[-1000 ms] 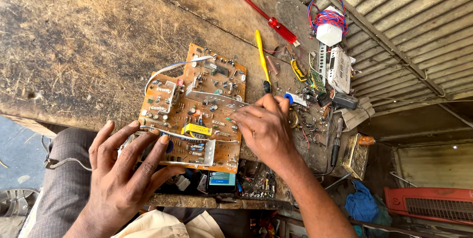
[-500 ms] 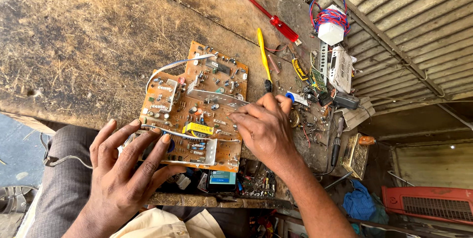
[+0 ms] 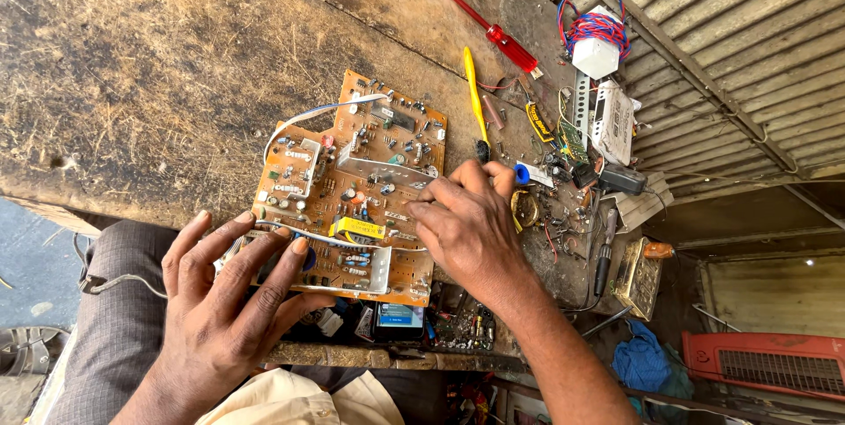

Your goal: The person uses a soldering iron and a screwdriver to repair a green circuit board on a workbench, handling various electronic components.

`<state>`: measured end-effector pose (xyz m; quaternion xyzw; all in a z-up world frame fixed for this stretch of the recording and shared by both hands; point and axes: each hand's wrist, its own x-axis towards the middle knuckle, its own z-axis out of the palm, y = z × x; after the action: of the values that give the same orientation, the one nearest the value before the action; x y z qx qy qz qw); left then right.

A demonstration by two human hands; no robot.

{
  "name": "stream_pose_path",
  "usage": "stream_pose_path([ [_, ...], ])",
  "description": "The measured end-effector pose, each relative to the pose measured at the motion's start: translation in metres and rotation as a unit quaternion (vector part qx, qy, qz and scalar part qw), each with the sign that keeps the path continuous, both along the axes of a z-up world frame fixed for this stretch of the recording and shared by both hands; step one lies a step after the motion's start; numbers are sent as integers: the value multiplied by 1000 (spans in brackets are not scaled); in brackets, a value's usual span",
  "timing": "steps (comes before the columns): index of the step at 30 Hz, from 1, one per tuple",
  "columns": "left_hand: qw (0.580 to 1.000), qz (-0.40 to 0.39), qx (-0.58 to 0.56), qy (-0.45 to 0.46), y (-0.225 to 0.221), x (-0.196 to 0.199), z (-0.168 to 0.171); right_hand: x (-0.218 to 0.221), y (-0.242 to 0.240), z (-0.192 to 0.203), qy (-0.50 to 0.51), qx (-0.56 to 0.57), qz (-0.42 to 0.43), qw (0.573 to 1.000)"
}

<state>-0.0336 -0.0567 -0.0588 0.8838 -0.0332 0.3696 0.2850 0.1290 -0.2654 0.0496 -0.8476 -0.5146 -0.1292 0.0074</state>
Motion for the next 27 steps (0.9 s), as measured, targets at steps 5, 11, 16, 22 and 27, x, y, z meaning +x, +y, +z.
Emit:
stream_pose_path([
  [5, 1000, 1, 0, 4, 0, -1, 0, 2, -1, -4, 3, -18, 1, 1000],
  [11, 1000, -1, -3, 8, 0, -1, 0, 5, -1, -2, 12, -1, 17, 1000],
  [16, 1000, 0, 0, 3, 0, 0, 0, 4, 0, 0, 11, 4, 26, 1000],
  [22, 1000, 4, 2, 5, -1, -1, 0, 5, -1, 1, 12, -2, 32, 999],
  [27, 1000, 6, -4, -8, -1, 1, -1, 7, -6, -4, 5, 13, 25, 1000],
])
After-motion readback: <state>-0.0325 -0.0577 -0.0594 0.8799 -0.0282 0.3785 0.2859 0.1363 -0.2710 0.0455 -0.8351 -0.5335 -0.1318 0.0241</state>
